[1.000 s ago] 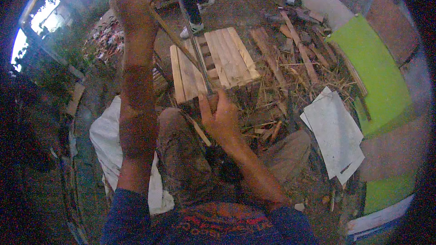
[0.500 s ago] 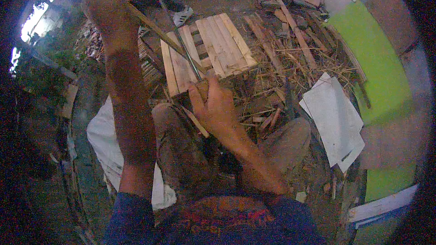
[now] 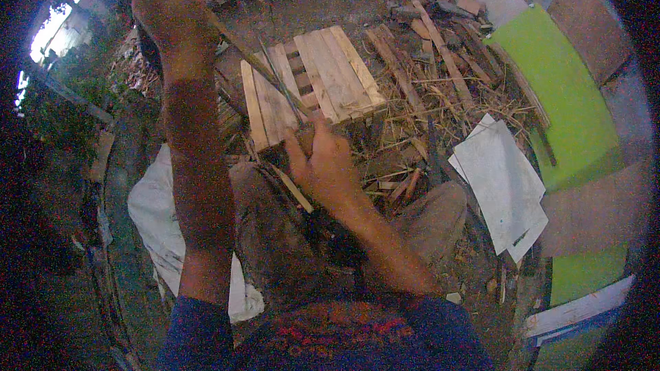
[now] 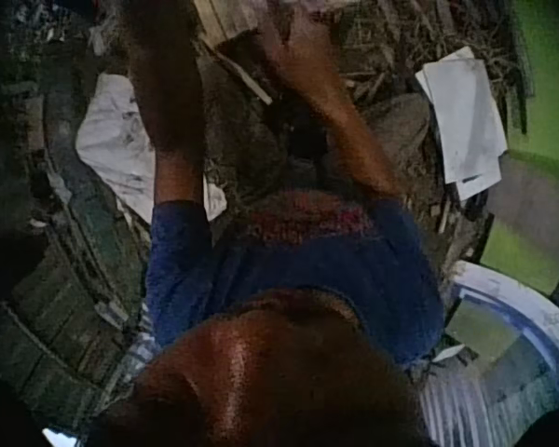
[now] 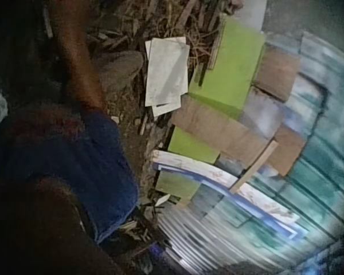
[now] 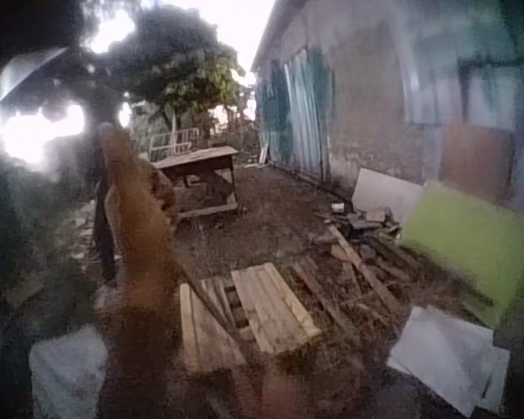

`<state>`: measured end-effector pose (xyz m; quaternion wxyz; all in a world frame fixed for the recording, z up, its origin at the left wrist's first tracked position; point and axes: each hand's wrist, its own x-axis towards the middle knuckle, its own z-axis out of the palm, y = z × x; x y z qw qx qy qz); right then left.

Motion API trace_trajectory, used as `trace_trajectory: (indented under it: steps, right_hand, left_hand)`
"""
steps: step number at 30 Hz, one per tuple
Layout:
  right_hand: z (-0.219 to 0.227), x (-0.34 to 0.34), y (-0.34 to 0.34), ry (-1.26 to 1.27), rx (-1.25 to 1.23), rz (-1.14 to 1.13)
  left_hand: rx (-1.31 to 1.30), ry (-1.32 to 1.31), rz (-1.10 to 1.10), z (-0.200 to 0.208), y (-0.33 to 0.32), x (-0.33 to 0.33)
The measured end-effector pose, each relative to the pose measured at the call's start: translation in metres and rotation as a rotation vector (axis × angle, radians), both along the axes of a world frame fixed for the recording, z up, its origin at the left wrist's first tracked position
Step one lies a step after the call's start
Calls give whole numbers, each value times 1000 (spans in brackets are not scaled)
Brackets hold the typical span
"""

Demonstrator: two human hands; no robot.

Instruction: The person sits on the ground and uses a machete to split a bamboo stalk into thin strips. They repeatedly strike and pry the bamboo to separate it, then place the finished strips on a wooden pallet.

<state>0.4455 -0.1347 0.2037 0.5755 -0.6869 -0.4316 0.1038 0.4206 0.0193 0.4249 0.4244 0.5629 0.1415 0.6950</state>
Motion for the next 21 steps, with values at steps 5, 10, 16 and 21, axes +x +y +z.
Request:
trace_trajectory:
  steps: [5, 10, 16, 21]
  right_hand:
    - [27, -2, -11, -24, -73, 12]
    - [30, -3, -9, -26, 85, 22]
    - [34, -3, -19, 40, -13, 12]
    - [-23, 3, -9, 66, -21, -23]
  left_hand:
    - [34, -25, -42, -1, 7, -2]
    - [61, 19, -55, -4, 0, 2]
    - [105, 5, -28, 1, -2, 2]
    - [115, 0, -36, 1, -7, 11]
